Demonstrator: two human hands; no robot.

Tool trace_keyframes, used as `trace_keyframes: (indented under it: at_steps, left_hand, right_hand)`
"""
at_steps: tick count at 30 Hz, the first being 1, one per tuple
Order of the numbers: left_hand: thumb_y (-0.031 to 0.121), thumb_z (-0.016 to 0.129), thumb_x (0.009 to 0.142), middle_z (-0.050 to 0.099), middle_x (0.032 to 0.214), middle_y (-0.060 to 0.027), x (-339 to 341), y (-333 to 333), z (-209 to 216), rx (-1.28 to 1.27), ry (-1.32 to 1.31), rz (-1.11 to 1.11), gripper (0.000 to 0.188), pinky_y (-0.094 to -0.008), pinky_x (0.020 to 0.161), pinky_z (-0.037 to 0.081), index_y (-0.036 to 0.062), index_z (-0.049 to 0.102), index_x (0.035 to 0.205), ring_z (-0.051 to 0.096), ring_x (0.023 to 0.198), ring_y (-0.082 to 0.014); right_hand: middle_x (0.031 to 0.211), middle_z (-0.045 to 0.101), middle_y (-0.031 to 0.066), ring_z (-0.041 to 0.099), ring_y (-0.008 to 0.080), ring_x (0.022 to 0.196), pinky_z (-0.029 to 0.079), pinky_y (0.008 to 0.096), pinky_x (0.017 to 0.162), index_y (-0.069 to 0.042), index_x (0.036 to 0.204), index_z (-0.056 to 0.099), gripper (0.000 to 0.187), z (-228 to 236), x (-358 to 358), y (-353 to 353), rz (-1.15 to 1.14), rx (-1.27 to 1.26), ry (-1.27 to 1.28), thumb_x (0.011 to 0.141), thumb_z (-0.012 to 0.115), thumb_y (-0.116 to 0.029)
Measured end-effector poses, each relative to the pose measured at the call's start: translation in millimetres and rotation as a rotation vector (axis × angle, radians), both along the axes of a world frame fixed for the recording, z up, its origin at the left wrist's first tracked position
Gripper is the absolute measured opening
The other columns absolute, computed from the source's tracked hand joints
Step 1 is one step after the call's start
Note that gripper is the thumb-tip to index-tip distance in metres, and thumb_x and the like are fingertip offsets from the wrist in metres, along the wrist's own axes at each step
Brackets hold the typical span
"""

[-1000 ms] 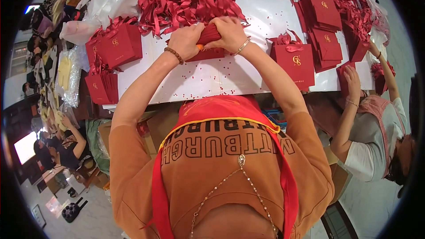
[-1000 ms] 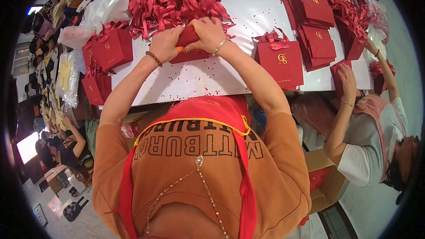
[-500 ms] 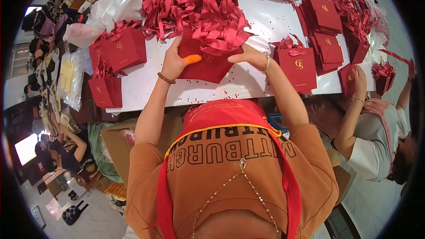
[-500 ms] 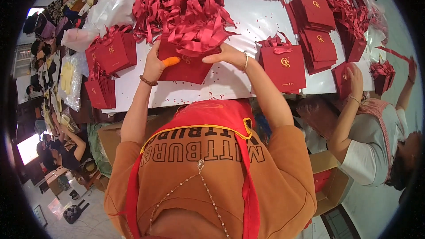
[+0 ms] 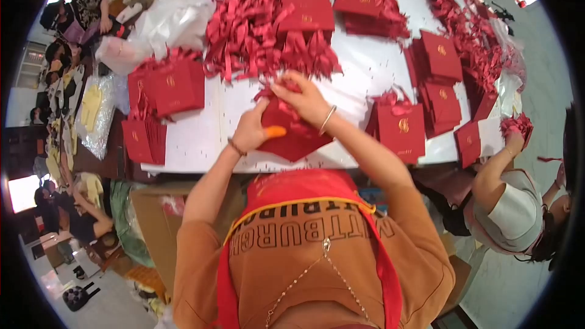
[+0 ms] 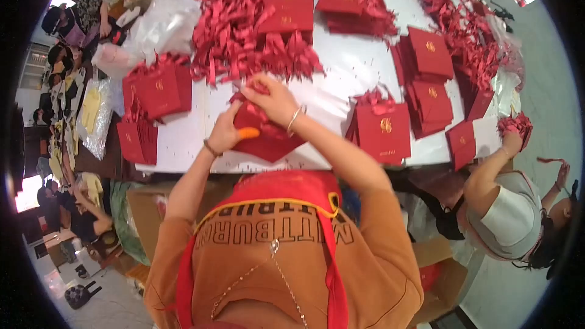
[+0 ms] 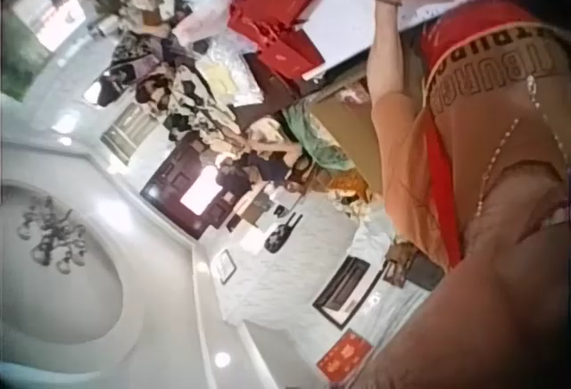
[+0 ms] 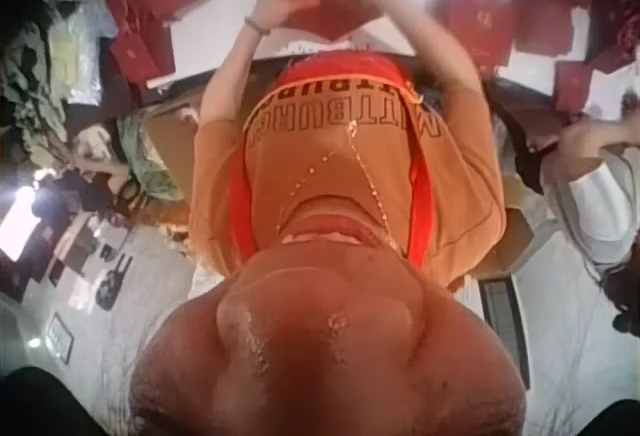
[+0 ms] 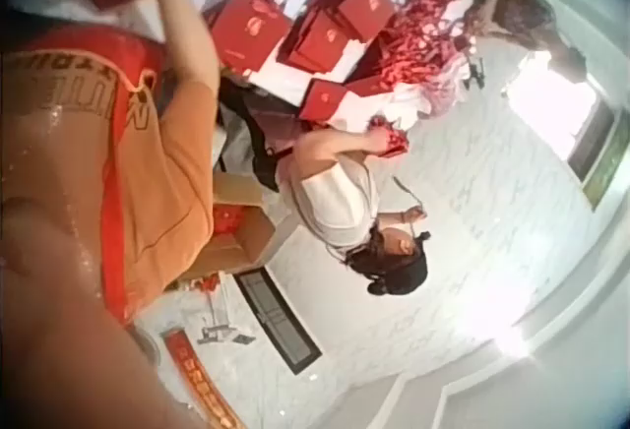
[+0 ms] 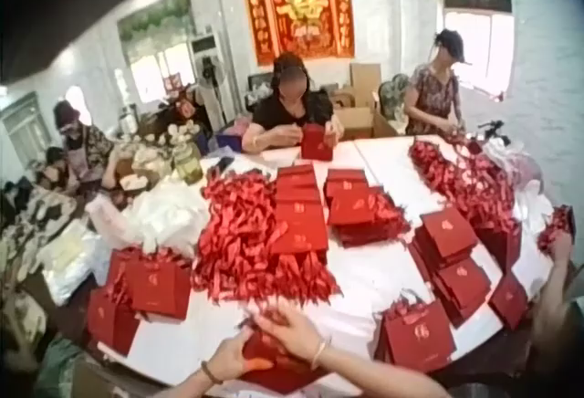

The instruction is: Tying red ribbons onto small red gift bags.

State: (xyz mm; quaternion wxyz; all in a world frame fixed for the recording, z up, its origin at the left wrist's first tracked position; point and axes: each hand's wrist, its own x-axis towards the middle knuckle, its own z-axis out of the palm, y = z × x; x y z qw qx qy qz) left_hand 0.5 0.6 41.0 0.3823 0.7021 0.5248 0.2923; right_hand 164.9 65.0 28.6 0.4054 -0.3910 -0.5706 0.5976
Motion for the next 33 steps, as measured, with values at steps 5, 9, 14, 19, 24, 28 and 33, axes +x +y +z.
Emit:
trace_keyframes:
  at_steps: [5,9,14,19,24,28,33]
  left_hand:
    - [0.013,0.079,0.062,0.063,0.091,-0.0094,-15.8,12.6,-8.3,-0.057,-0.182,0.187,0.053,-0.0301,0.075,0.047,0.0014,0.050,0.105,0.059,0.083,-0.0148]
    - [0.010,0.073,0.069,0.060,0.103,-0.0076,-23.8,29.8,-20.3,0.085,-0.409,0.151,0.052,-0.0289,0.077,0.047,0.0017,0.048,0.114,0.059,0.088,-0.0163]
    - [0.001,0.061,0.075,0.057,0.109,-0.0072,-38.6,26.4,-97.4,-0.404,-1.024,0.363,0.044,-0.0297,0.078,0.049,0.0018,0.048,0.117,0.057,0.094,-0.0156]
    - [-0.003,0.060,0.070,0.064,0.092,-0.0044,-36.1,28.5,-105.3,-0.069,-0.670,0.286,0.038,-0.0307,0.079,0.048,0.0020,0.056,0.108,0.059,0.085,-0.0149]
    - [0.001,0.060,0.076,0.060,0.101,-0.0098,-32.2,23.6,-76.9,-0.463,-1.099,0.402,0.035,-0.0364,0.081,0.049,0.0014,0.054,0.110,0.060,0.088,-0.0223]
    - [-0.001,0.057,0.079,0.057,0.108,-0.0119,-28.2,0.4,-51.5,-0.906,-1.492,0.377,0.038,-0.0375,0.086,0.048,-0.0009,0.048,0.116,0.058,0.097,-0.0243]
    - [0.001,0.060,0.076,0.056,0.109,-0.0120,-15.5,-5.7,-58.6,-0.742,-1.379,0.293,0.042,-0.0362,0.087,0.047,-0.0007,0.047,0.117,0.057,0.099,-0.0240]
  right_hand:
    - [0.076,0.053,-0.0024,0.046,0.0063,0.072,0.039,0.0212,0.068,-0.003,0.084,0.055,0.016,24.3,-26.2,25.9,-0.402,-0.305,0.548,0.084,0.059,-0.018]
    - [0.070,0.047,-0.0064,0.039,0.0026,0.064,0.034,0.0203,0.059,-0.005,0.078,0.053,0.014,58.2,-37.9,30.6,-0.236,-0.246,0.580,0.085,0.058,-0.016]
    - [0.066,0.043,-0.0067,0.036,0.0017,0.061,0.030,0.0184,0.053,-0.004,0.077,0.052,0.015,31.1,-61.6,5.5,-0.048,0.046,0.238,0.084,0.059,-0.015]
    - [0.097,0.053,0.0019,0.049,0.0082,0.088,0.040,0.0223,0.078,-0.003,0.108,0.049,0.032,35.9,-56.6,33.1,0.139,0.031,0.320,0.083,0.060,-0.018]
    - [0.124,0.040,0.0151,0.044,0.0190,0.112,0.035,0.0287,0.093,-0.002,0.134,0.019,0.072,54.5,17.4,60.3,-0.094,-0.013,0.098,0.084,0.058,-0.035]
    - [0.113,0.050,0.0071,0.045,0.0155,0.105,0.037,0.0285,0.088,-0.004,0.124,0.038,0.062,-9.3,58.9,21.4,-0.018,-0.382,-0.120,0.085,0.047,-0.051]
    - [0.113,0.047,0.0032,0.045,0.0111,0.098,0.037,0.0246,0.082,-0.008,0.129,0.036,0.066,-18.0,39.9,3.0,0.165,-0.388,-0.066,0.080,0.057,-0.047]
